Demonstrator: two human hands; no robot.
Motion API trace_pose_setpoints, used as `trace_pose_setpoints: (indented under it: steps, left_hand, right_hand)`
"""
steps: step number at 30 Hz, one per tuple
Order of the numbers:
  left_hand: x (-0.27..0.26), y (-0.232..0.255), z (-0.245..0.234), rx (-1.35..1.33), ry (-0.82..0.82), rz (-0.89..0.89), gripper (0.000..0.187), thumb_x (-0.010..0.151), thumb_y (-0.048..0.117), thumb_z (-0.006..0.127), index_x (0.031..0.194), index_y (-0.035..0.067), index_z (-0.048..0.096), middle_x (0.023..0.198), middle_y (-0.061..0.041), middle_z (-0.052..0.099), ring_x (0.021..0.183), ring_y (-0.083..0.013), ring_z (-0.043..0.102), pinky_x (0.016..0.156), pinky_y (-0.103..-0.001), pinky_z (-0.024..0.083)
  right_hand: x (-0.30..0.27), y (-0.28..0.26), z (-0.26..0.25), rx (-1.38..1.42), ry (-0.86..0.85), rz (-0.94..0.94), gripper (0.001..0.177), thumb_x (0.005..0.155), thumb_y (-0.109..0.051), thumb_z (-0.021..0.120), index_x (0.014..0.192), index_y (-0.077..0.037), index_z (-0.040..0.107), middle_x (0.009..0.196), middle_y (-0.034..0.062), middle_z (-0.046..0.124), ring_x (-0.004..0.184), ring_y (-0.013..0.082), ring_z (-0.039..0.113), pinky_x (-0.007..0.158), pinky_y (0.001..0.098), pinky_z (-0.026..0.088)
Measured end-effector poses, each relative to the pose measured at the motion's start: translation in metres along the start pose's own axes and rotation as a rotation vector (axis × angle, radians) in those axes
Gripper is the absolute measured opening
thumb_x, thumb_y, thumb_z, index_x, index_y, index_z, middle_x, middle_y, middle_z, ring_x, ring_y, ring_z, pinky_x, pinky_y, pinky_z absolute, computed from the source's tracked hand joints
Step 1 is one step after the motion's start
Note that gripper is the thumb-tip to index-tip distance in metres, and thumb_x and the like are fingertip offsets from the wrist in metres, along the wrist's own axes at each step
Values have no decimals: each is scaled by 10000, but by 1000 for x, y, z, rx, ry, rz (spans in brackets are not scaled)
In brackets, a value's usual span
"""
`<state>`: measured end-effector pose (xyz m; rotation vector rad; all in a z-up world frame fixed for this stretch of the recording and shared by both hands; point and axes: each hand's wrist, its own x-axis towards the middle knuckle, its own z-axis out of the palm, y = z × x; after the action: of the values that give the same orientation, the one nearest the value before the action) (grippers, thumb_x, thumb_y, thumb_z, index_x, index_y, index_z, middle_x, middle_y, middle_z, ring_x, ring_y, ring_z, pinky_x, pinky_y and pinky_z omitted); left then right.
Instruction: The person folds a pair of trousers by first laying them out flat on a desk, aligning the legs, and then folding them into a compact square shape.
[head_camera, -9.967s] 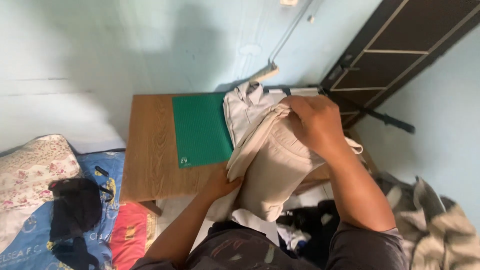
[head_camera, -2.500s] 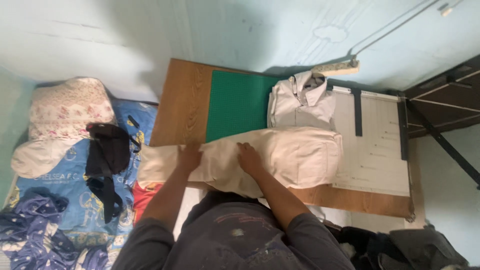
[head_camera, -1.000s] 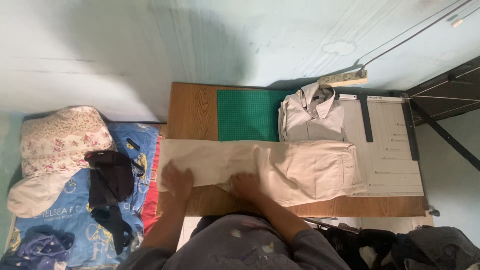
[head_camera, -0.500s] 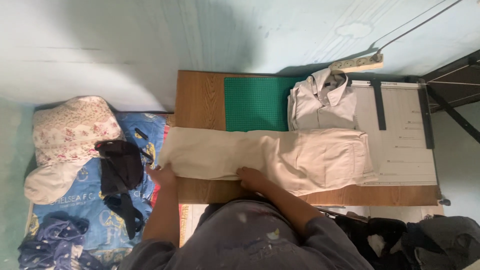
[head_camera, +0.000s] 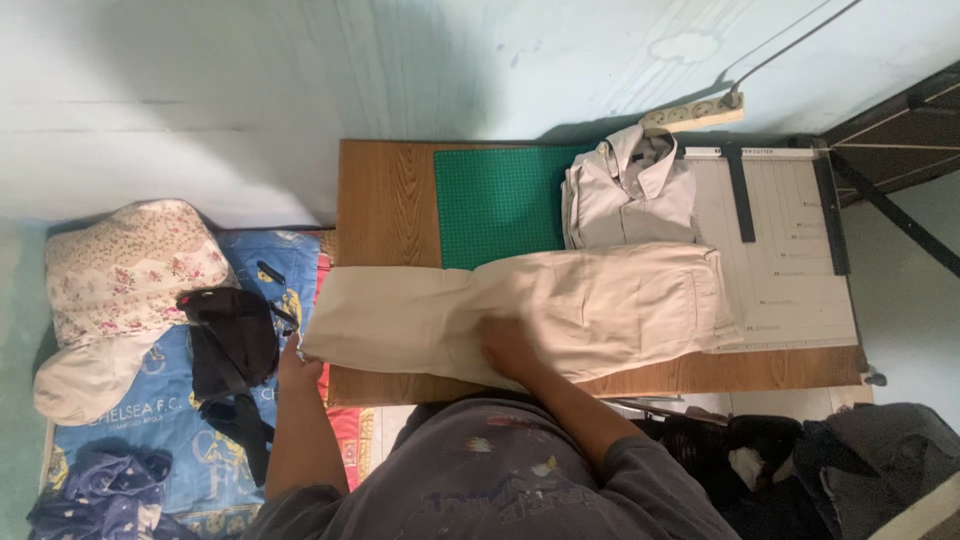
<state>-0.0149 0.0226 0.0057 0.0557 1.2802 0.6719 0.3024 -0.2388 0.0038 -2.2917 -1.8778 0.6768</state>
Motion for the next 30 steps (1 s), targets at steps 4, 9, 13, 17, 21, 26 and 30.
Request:
trace_pose_setpoints:
  steps: [4, 9, 13, 17, 21, 26, 30]
  left_hand:
    - [12, 1, 5, -65, -175, -128, 369, 988, 288, 621, 1278, 59, 611, 1211, -72, 698, 1101, -200, 679, 897, -319, 568]
    - [22, -4, 5, 141, -263, -101, 360, 1023, 320, 581, 1256, 59, 666, 1243, -69, 704, 1128, -215, 668, 902, -317, 535]
    - [19, -2, 6, -41, -309, 17, 366, 928, 279, 595, 1190, 23, 608, 1187, -103, 669, 1090, -252, 665, 886, -387, 575]
    - [8, -15, 33, -24, -384, 597, 438, 849, 162, 609, 1267, 92, 500, 1146, -79, 582, 1021, -198, 593, 819, -355, 540]
    - [5, -29, 82, 459, -499, 727, 352, 944, 63, 619, 1292, 81, 569, 1254, -60, 575, 1066, -163, 567, 853, -331, 523]
    - [21, -55, 116, 572, -715, 635, 395, 926, 96, 623, 1317, 77, 572, 1306, -23, 616, 1229, -148, 586, 972, -296, 495]
    - [32, -76, 98, 969, -101, 1073, 436, 909, 209, 653, 1319, 64, 619, 1248, -101, 653, 1147, -240, 638, 994, -356, 502]
  right_hand:
    - [-7, -3, -23, 19, 68, 200, 645, 879, -247, 670, 1461, -163, 405, 1572, 154, 274, 1487, 351, 235, 1109, 745, 105]
    - [-11, -18, -46, 55, -73, 317, 728, 908, -307, 666, 1530, -207, 302, 1646, 170, 101, 1534, 333, 95, 1120, 759, 24]
    - [-6, -14, -33, 15, -73, 279, 632, 919, -343, 659, 1470, -185, 394, 1608, 150, 198, 1512, 341, 160, 1125, 755, 79]
    - [-1, -7, -8, 57, -5, 14, 475, 955, -355, 638, 1375, -151, 547, 1503, 106, 469, 1459, 301, 388, 1201, 564, 269]
    - [16, -33, -24, 375, 1, -117, 653, 913, -340, 688, 1468, -72, 471, 1478, 231, 473, 1339, 384, 454, 1093, 443, 372]
    - [53, -90, -61, 562, -86, 2, 848, 806, -376, 752, 1497, -54, 381, 1413, 248, 514, 1257, 370, 539, 1037, 440, 444]
    - [62, -85, -29, 672, -108, 67, 833, 758, -350, 777, 1431, -16, 417, 1290, 225, 621, 1158, 343, 622, 976, 416, 496]
